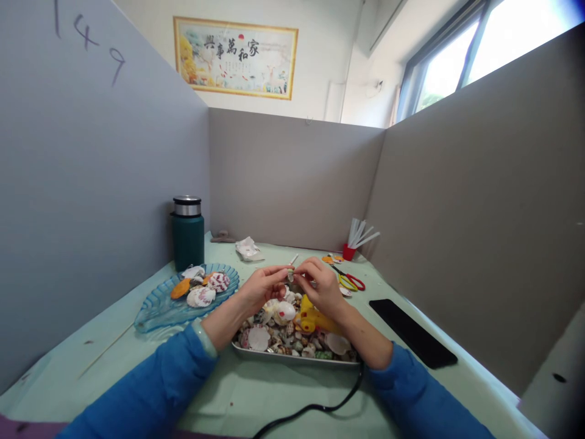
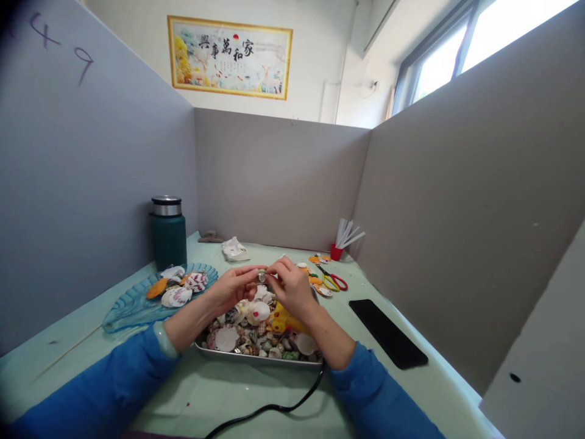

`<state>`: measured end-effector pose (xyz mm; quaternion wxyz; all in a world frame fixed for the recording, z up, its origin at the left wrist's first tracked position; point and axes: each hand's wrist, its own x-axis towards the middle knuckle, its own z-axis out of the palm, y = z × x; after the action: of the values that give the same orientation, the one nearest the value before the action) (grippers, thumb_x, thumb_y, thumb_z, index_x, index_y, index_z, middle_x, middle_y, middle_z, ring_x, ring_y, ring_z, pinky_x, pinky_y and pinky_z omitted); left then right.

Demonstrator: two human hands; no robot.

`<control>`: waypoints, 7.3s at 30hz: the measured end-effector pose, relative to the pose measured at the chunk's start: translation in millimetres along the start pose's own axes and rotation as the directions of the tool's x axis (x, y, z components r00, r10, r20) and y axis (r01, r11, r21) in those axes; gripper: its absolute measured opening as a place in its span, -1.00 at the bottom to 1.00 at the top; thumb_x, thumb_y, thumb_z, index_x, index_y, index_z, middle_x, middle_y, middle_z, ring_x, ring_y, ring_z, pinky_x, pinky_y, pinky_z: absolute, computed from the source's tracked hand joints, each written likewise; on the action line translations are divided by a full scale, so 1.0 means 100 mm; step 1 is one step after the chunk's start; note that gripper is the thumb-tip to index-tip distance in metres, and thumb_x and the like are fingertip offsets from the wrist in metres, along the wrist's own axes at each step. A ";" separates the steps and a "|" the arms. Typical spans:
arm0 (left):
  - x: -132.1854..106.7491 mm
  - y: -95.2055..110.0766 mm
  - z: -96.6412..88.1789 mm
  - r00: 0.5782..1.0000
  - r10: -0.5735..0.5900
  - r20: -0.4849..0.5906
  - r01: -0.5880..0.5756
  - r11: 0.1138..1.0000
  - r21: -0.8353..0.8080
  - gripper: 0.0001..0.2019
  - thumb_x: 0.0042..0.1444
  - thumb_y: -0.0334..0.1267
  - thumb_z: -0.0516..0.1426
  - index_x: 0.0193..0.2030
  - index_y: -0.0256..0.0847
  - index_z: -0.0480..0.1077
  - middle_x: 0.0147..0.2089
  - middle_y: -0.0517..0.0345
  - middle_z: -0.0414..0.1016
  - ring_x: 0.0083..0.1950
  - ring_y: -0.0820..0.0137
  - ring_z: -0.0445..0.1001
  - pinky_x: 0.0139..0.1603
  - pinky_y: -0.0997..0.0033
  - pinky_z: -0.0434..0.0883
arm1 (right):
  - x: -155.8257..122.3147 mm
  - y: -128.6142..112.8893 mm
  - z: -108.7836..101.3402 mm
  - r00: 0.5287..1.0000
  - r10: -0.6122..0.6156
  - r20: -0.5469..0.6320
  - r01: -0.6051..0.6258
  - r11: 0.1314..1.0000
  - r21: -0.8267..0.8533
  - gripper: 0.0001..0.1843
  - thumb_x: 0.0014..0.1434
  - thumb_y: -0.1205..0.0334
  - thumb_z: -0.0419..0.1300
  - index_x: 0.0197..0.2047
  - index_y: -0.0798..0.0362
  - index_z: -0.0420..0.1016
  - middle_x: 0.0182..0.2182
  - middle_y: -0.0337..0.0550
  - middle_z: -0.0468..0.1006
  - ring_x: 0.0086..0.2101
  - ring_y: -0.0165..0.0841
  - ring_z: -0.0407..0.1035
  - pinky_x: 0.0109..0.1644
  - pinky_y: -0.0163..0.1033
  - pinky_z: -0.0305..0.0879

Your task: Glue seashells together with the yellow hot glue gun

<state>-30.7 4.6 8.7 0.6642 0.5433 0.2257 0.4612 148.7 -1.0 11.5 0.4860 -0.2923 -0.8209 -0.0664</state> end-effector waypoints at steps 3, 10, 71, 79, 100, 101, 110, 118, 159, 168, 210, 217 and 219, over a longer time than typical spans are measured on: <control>-0.01 0.00 0.00 1.000 0.004 0.006 -0.005 1.000 0.023 -0.61 -0.05 -0.16 0.25 -0.08 -0.32 0.45 -0.49 0.21 0.36 -0.56 0.60 0.29 -0.52 0.54 0.25 | 0.00 -0.02 -0.01 1.000 0.013 0.002 -0.013 1.000 -0.012 -0.94 0.16 0.33 0.08 -0.32 0.05 0.36 -0.39 -0.17 0.37 -0.42 -0.43 0.27 -0.32 -0.32 0.21; 0.01 -0.04 -0.03 0.998 0.050 0.028 -0.054 0.986 0.159 -0.59 -0.08 -0.22 0.26 -0.04 -0.28 0.44 -0.44 0.19 0.38 -0.53 0.61 0.26 -0.47 0.53 0.24 | 0.00 -0.07 -0.01 1.000 0.025 0.018 -0.023 0.997 -0.072 -0.91 0.15 0.32 0.07 -0.40 0.06 0.31 -0.45 -0.20 0.34 -0.45 -0.44 0.22 -0.35 -0.33 0.16; -0.01 -0.04 0.01 0.993 0.114 -0.033 -0.095 0.931 0.351 -0.61 -0.02 -0.15 0.17 -0.07 -0.33 0.43 -0.57 0.18 0.38 -0.54 0.51 0.31 -0.48 0.50 0.23 | -0.03 -0.03 0.02 0.996 0.045 0.073 -0.043 0.999 -0.026 -0.91 0.16 0.25 0.12 -0.38 0.05 0.37 -0.47 -0.20 0.39 -0.47 -0.43 0.23 -0.37 -0.31 0.15; 0.01 -0.08 -0.03 0.978 0.210 -0.012 -0.186 0.890 0.416 -0.54 0.02 -0.13 0.15 0.03 -0.36 0.37 -0.60 0.21 0.36 -0.55 0.50 0.30 -0.48 0.51 0.24 | -0.02 -0.06 0.00 0.997 0.040 0.063 -0.039 0.999 -0.020 -0.90 0.15 0.25 0.13 -0.39 0.06 0.36 -0.50 -0.22 0.39 -0.48 -0.43 0.22 -0.37 -0.31 0.14; 0.00 -0.07 0.03 0.988 0.155 -0.016 -0.125 0.849 0.513 -0.49 0.08 -0.10 0.07 0.11 -0.40 0.30 -0.64 0.21 0.35 -0.58 0.46 0.32 -0.52 0.49 0.25 | -0.03 -0.03 0.01 0.998 0.041 0.053 -0.040 0.999 -0.034 -0.79 0.17 0.17 0.12 -0.47 0.06 0.33 -0.54 -0.23 0.37 -0.51 -0.44 0.21 -0.39 -0.32 0.12; 0.00 -0.07 0.03 0.989 0.144 -0.015 -0.117 0.857 0.502 -0.50 0.09 -0.11 0.07 0.11 -0.40 0.29 -0.63 0.21 0.35 -0.58 0.47 0.32 -0.52 0.49 0.25 | -0.03 -0.03 0.01 0.998 0.045 0.048 -0.043 0.998 -0.036 -0.78 0.17 0.17 0.12 -0.48 0.05 0.33 -0.54 -0.24 0.37 -0.51 -0.45 0.20 -0.39 -0.32 0.12; -0.02 -0.06 0.02 0.987 0.161 0.008 -0.151 0.907 0.392 -0.57 0.06 -0.11 0.11 0.03 -0.31 0.29 -0.57 0.24 0.35 -0.56 0.50 0.33 -0.51 0.51 0.26 | -0.03 -0.01 0.03 0.997 0.065 0.051 -0.062 0.996 -0.057 -0.74 0.16 0.15 0.14 -0.51 0.06 0.30 -0.58 -0.26 0.35 -0.52 -0.46 0.19 -0.40 -0.34 0.08; 0.01 -0.08 -0.01 0.982 0.188 -0.016 -0.167 0.905 0.390 -0.55 0.02 -0.11 0.15 0.02 -0.32 0.35 -0.56 0.23 0.35 -0.55 0.52 0.31 -0.48 0.50 0.27 | -0.03 -0.06 0.00 0.996 0.065 0.055 -0.064 0.998 -0.024 -0.74 0.17 0.13 0.12 -0.49 0.07 0.31 -0.56 -0.25 0.34 -0.50 -0.45 0.19 -0.38 -0.33 0.09; 0.05 -0.08 0.04 0.992 0.105 -0.070 -0.080 0.951 0.299 -0.59 -0.19 -0.23 0.29 -0.17 -0.40 0.40 -0.39 0.04 0.53 -0.40 0.39 0.50 -0.33 0.39 0.42 | -0.01 -0.02 0.04 0.931 0.306 0.198 -0.346 0.914 0.211 -0.84 0.14 0.16 0.10 -0.31 0.09 0.36 -0.52 -0.25 0.42 -0.52 -0.46 0.25 -0.45 -0.36 0.14; 0.05 -0.08 0.03 0.992 0.103 -0.067 -0.078 0.948 0.309 -0.59 -0.20 -0.25 0.30 -0.19 -0.40 0.41 -0.40 0.04 0.53 -0.40 0.38 0.50 -0.33 0.38 0.42 | -0.01 -0.03 0.05 0.923 0.321 0.212 -0.365 0.905 0.220 -0.90 0.12 0.23 0.08 -0.34 0.08 0.33 -0.56 -0.30 0.35 -0.54 -0.48 0.19 -0.48 -0.37 0.10; -0.01 -0.03 -0.03 0.998 -0.057 0.002 0.057 0.997 0.054 -0.69 -0.05 -0.17 0.25 -0.17 -0.27 0.41 -0.40 0.12 0.46 -0.45 0.48 0.46 -0.36 0.43 0.42 | -0.02 0.02 0.01 0.956 0.171 0.240 -0.235 0.934 0.271 -0.69 0.12 0.17 0.16 -0.04 0.01 0.35 -0.48 -0.27 0.32 -0.46 -0.42 0.20 -0.36 -0.32 0.18; -0.01 -0.04 -0.05 0.996 -0.074 0.043 0.071 0.996 0.057 -0.68 -0.01 -0.15 0.22 -0.16 -0.31 0.43 -0.39 0.12 0.43 -0.46 0.51 0.43 -0.36 0.44 0.42 | -0.02 0.02 0.02 0.959 0.172 0.227 -0.233 0.931 0.281 -0.75 0.11 0.15 0.17 -0.13 0.03 0.38 -0.51 -0.29 0.30 -0.48 -0.43 0.19 -0.38 -0.33 0.16; -0.01 -0.04 -0.05 0.996 -0.079 0.045 0.077 0.995 0.059 -0.68 0.00 -0.14 0.22 -0.17 -0.32 0.43 -0.40 0.12 0.42 -0.47 0.52 0.42 -0.36 0.44 0.41 | -0.01 0.02 0.01 0.957 0.182 0.227 -0.244 0.926 0.287 -0.75 0.09 0.15 0.19 -0.16 0.03 0.38 -0.52 -0.30 0.30 -0.49 -0.44 0.19 -0.39 -0.33 0.15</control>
<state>-33.9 6.1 3.6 0.6710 0.5636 0.2441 0.4153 149.3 0.6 9.3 0.4471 -0.3048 -0.8281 0.1465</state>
